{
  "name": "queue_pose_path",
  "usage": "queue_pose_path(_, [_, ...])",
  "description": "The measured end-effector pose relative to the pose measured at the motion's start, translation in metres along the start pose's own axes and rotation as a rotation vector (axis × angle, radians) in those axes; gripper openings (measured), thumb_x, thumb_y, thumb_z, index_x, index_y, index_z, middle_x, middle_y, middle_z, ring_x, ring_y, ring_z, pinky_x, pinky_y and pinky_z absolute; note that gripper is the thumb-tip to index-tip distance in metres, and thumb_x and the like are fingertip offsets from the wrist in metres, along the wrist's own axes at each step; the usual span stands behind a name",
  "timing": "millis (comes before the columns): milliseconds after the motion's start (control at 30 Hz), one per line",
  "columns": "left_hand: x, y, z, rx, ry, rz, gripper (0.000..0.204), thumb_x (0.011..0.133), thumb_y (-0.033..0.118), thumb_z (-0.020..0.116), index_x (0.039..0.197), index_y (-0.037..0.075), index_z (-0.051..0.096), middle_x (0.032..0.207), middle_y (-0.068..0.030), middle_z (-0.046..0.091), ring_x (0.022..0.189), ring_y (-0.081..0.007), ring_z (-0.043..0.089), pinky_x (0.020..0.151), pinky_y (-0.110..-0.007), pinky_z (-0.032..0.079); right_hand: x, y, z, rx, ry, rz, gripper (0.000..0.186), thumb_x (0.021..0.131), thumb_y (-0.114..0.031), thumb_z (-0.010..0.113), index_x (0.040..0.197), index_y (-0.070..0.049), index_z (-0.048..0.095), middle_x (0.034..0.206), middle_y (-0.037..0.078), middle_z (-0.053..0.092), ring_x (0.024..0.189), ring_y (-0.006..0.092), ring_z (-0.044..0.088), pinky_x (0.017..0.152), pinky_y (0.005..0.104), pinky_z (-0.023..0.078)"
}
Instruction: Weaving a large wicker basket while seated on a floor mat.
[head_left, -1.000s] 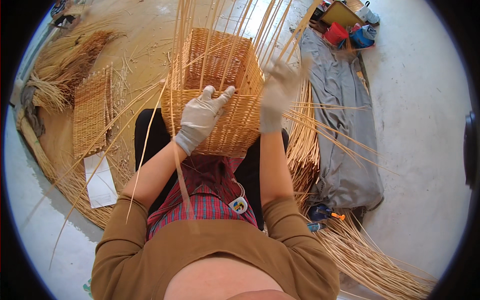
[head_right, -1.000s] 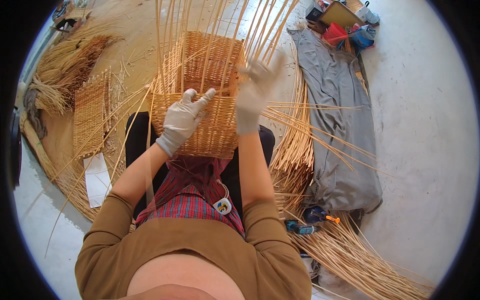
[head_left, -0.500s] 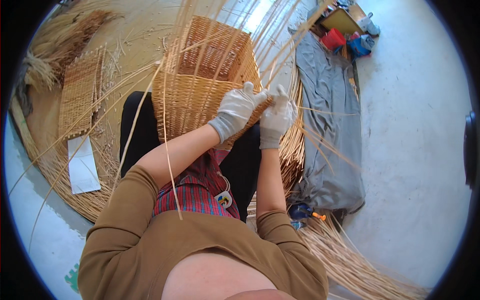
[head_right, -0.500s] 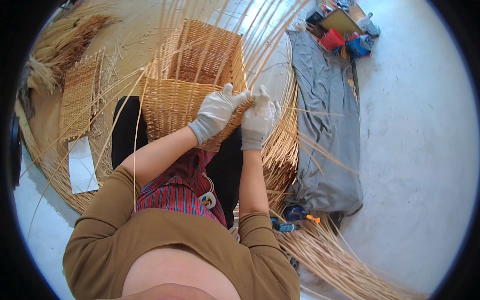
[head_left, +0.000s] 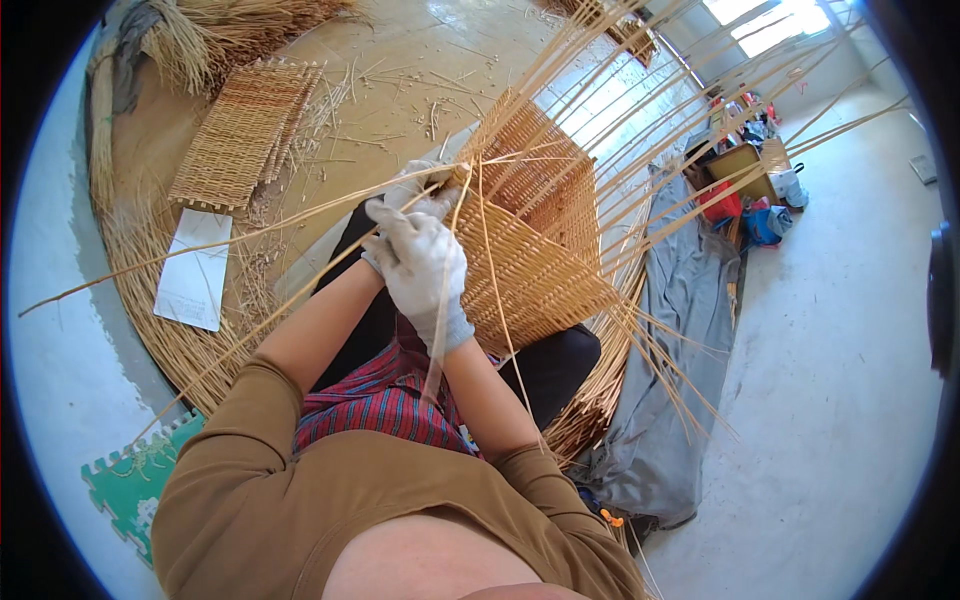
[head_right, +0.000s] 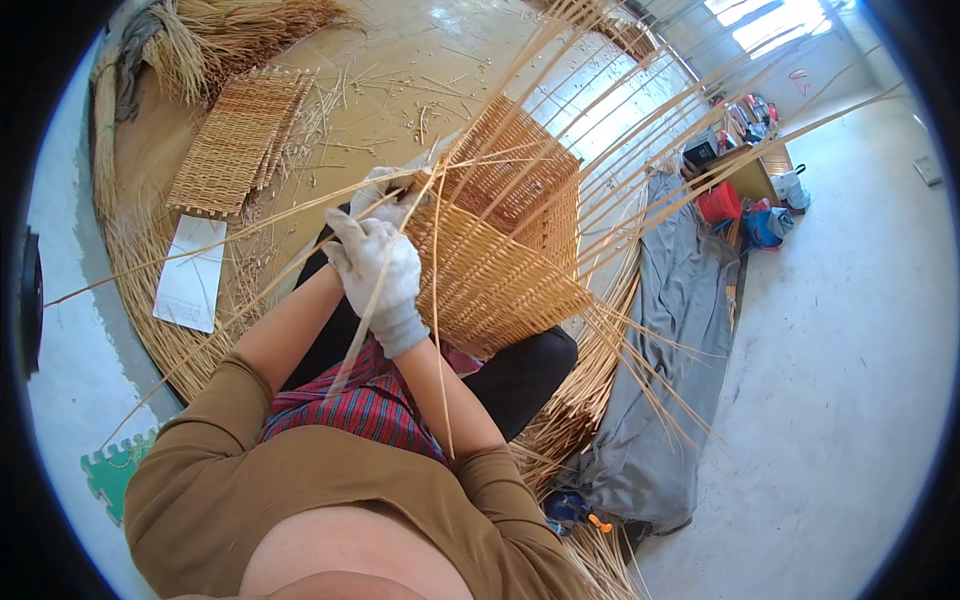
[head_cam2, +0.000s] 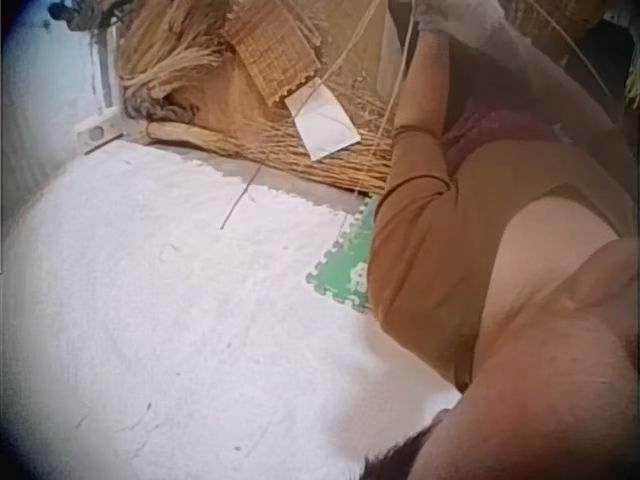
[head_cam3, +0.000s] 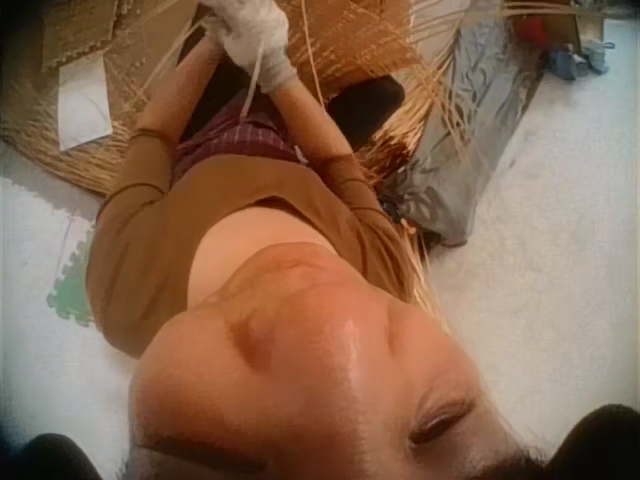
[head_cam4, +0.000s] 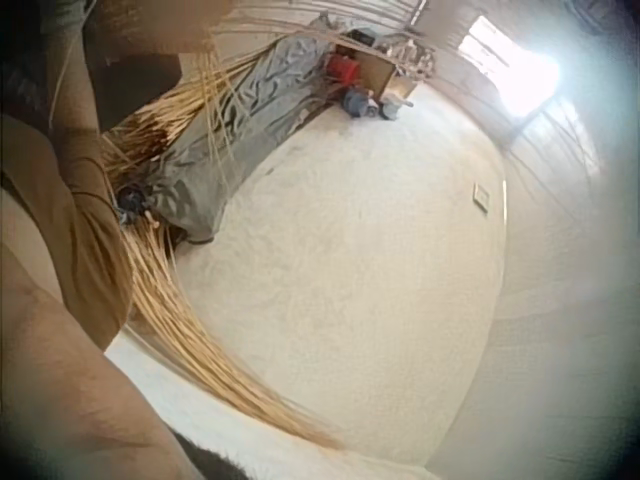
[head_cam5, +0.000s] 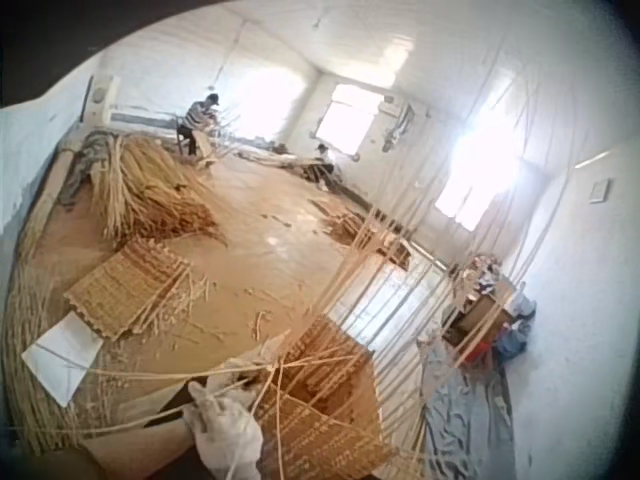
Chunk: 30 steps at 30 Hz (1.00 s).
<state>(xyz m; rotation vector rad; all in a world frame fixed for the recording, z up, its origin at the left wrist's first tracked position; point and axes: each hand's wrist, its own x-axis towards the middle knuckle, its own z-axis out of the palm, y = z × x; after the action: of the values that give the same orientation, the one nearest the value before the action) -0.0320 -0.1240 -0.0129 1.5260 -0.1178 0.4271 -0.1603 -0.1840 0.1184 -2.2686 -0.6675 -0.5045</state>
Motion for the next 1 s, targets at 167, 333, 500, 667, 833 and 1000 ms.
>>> queue_pose_path(167, [0.03,0.056,-0.051,-0.262,-0.626,-0.202,0.022,0.09,0.003,0.074,0.11,0.007,0.065,0.096,0.0025,0.067,0.094,-0.0087,0.061,0.088,-0.025,0.053,-0.022,0.013,0.002,-0.124,0.051,-0.017,0.023,0.083,-0.018,0.076,0.103,-0.011,0.068,0.084,0.009,0.066,0.079,0.0306,0.065,0.069,0.0421,0.051])
queue_pose_path(333, [0.071,0.072,-0.047,-0.42,-0.918,-0.327,0.032,0.087,0.003,0.077,0.116,0.008,0.065,0.108,0.0014,0.065,0.102,-0.01,0.061,0.093,-0.027,0.053,-0.057,0.037,-0.018,0.267,0.174,0.169,0.018,0.092,-0.002,0.062,0.107,-0.001,0.071,0.098,0.013,0.073,0.091,0.0259,0.07,0.081,0.0393,0.056])
queue_pose_path(500, [0.047,0.058,-0.017,-0.116,-0.663,-0.004,0.026,0.086,0.002,0.078,0.108,0.01,0.067,0.106,0.0029,0.063,0.103,-0.0091,0.057,0.09,-0.026,0.05,-0.044,0.108,-0.049,0.688,0.577,0.766,0.025,0.104,-0.015,0.057,0.114,0.004,0.069,0.115,0.014,0.071,0.094,0.0157,0.067,0.08,0.0266,0.053])
queue_pose_path(667, [0.019,0.061,0.003,-0.152,-0.415,-0.028,0.023,0.089,0.007,0.076,0.109,0.013,0.067,0.1,0.0019,0.052,0.09,-0.008,0.052,0.08,-0.025,0.048,0.082,0.089,-0.066,-0.487,0.514,-0.152,0.047,0.094,0.002,0.061,0.14,-0.005,0.057,0.124,0.019,0.066,0.087,0.0153,0.064,0.084,0.0324,0.054])
queue_pose_path(833, [0.013,0.061,0.006,-0.016,-0.242,0.01,0.035,0.084,0.009,0.082,0.113,0.01,0.062,0.098,0.0008,0.053,0.085,-0.0091,0.052,0.077,-0.026,0.048,0.016,0.115,-0.067,0.542,0.722,0.175,0.05,0.1,-0.006,0.054,0.148,-0.015,0.041,0.115,0.014,0.068,0.079,0.0095,0.061,0.058,0.0217,0.048])
queue_pose_path(1000, [-0.048,0.017,0.006,0.014,-0.114,0.093,0.044,0.083,0.013,0.08,0.121,0.006,0.059,0.118,-0.0163,0.065,0.1,-0.0241,0.068,0.083,-0.036,0.055,-0.077,0.138,-0.073,0.662,0.661,0.77,0.018,0.105,-0.015,0.055,0.12,-0.008,0.06,0.115,0.011,0.068,0.068,0.0089,0.06,0.052,0.0203,0.046])
